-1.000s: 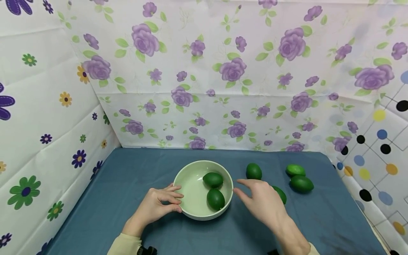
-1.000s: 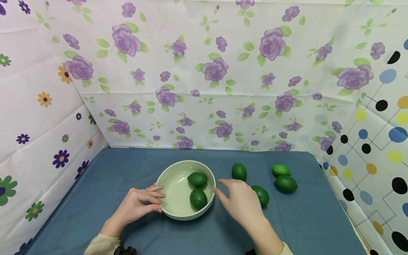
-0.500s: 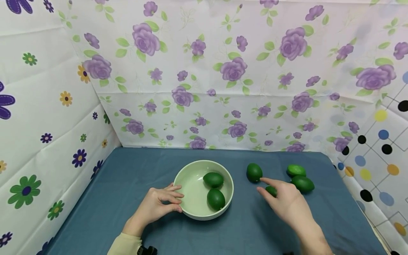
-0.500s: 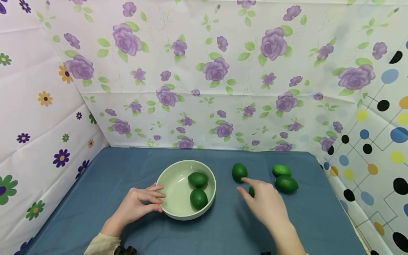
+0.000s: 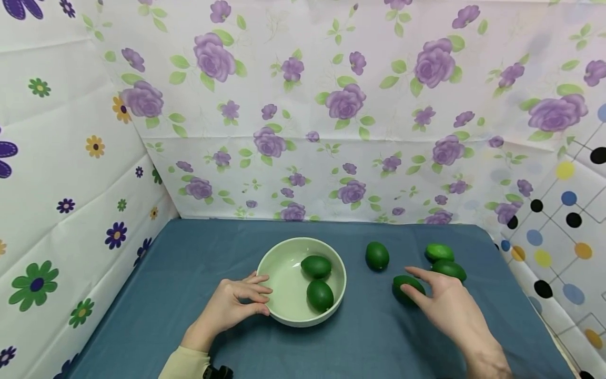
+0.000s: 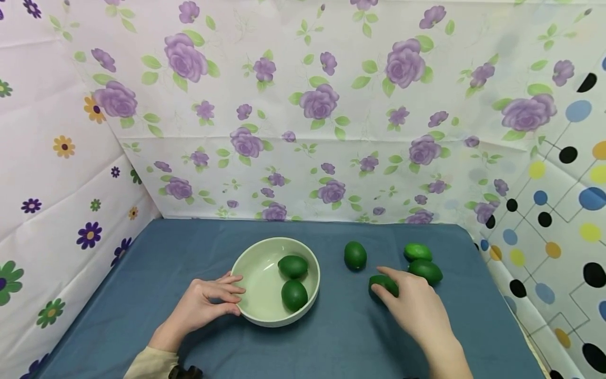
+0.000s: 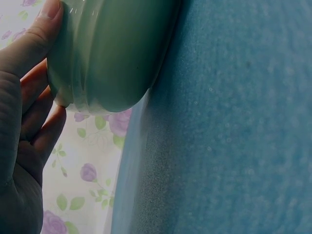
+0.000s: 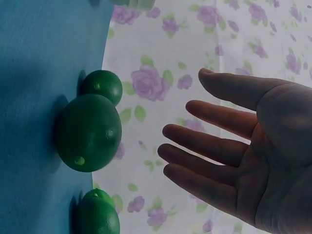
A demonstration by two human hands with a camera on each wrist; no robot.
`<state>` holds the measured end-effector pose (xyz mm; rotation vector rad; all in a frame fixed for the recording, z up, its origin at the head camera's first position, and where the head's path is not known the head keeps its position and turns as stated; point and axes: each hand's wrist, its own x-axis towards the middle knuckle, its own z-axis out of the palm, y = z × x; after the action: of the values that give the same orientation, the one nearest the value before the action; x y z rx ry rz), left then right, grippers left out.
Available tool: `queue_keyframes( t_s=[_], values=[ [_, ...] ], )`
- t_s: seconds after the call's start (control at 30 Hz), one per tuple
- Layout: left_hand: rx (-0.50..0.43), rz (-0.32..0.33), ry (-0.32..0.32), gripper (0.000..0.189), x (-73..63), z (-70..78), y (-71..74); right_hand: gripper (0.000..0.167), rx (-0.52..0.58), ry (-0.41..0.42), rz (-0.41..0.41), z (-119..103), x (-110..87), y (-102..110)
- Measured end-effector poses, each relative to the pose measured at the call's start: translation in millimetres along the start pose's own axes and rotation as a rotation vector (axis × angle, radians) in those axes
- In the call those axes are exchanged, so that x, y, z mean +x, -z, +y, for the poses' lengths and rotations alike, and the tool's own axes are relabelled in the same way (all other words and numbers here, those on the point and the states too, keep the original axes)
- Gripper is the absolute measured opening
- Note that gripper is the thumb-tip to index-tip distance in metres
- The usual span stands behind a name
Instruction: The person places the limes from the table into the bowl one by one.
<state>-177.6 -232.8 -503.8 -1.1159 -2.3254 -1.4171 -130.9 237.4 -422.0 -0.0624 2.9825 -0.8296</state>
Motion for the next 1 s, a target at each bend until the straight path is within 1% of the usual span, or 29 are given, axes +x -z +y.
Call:
queue_keyframes(
  t_s=[0.2,0.43,0.63,0.8,1.0],
  values=[
    [0.003,0.003,0.009,0.017,-1.0,0.1,-0.7,0.063,0.010,-0.018,-0.046,4.7,-0.1,2.0],
    [0.004,0.005,-0.009,0.017,-0.1,1.6,-0.8,0.067,0.010,-0.022,-0.064,10.1,2.2,3.1],
    [0.003,-0.002,-0.007,0.017,0.3,1.1,-0.9,0.065,0.019,-0.036,-0.088,13.8,5.9,0.6],
    [0.001,0.002,-0.015,0.017,-0.1,1.5,-1.1,0.068,0.025,-0.044,-0.123,17.9,10.4,-3.4],
    [0.003,0.006,-0.023,0.017,0.1,1.8,-1.5,0.066,0.016,-0.034,-0.122,21.0,15.3,-6.5]
  ],
)
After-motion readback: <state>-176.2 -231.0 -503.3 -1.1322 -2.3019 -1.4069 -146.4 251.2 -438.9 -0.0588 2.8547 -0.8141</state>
